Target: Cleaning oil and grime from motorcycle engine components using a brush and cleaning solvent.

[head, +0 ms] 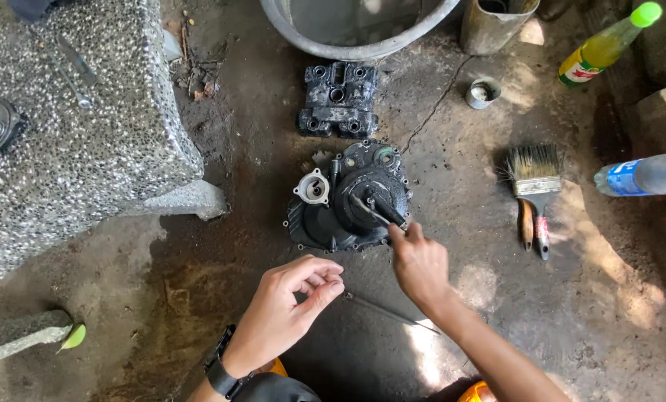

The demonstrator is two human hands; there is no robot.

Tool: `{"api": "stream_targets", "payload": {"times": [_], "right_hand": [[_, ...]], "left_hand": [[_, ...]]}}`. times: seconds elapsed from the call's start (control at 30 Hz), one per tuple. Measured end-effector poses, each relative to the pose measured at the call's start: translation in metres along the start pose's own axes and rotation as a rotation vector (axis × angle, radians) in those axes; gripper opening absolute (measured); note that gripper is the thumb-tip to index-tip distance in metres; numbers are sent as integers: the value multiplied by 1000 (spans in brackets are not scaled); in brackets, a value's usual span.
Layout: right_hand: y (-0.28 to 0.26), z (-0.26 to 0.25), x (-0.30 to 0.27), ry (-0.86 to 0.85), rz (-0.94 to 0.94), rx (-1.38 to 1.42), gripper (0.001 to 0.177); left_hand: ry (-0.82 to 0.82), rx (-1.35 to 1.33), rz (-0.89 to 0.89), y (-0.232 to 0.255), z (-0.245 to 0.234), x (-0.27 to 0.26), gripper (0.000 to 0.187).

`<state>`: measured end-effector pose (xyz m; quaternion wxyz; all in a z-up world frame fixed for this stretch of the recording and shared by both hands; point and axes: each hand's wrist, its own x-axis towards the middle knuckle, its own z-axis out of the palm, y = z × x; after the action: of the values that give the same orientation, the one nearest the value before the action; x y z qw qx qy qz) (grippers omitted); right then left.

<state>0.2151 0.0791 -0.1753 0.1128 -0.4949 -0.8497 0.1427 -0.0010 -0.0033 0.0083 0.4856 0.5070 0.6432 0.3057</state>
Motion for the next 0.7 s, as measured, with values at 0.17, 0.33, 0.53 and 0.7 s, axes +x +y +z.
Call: {"api": "stream_targets", "payload": {"times": [0.17,0.33,0.53,0.7], "right_hand": [[-3,-9,-4,-46,-15,-5,24],[30,-44,12,129,-5,220,13],[29,-37,22,-6,40,231,14],[38,-51,-5,-15,121,346,15]], "left_hand": [[25,-14,10,-2,-3,-5,26],[8,-7,47,-3,-1,-4,25],[-12,-15,27,-4,-2,2,25],[-17,-8,-44,-5,-2,5,26]]}}
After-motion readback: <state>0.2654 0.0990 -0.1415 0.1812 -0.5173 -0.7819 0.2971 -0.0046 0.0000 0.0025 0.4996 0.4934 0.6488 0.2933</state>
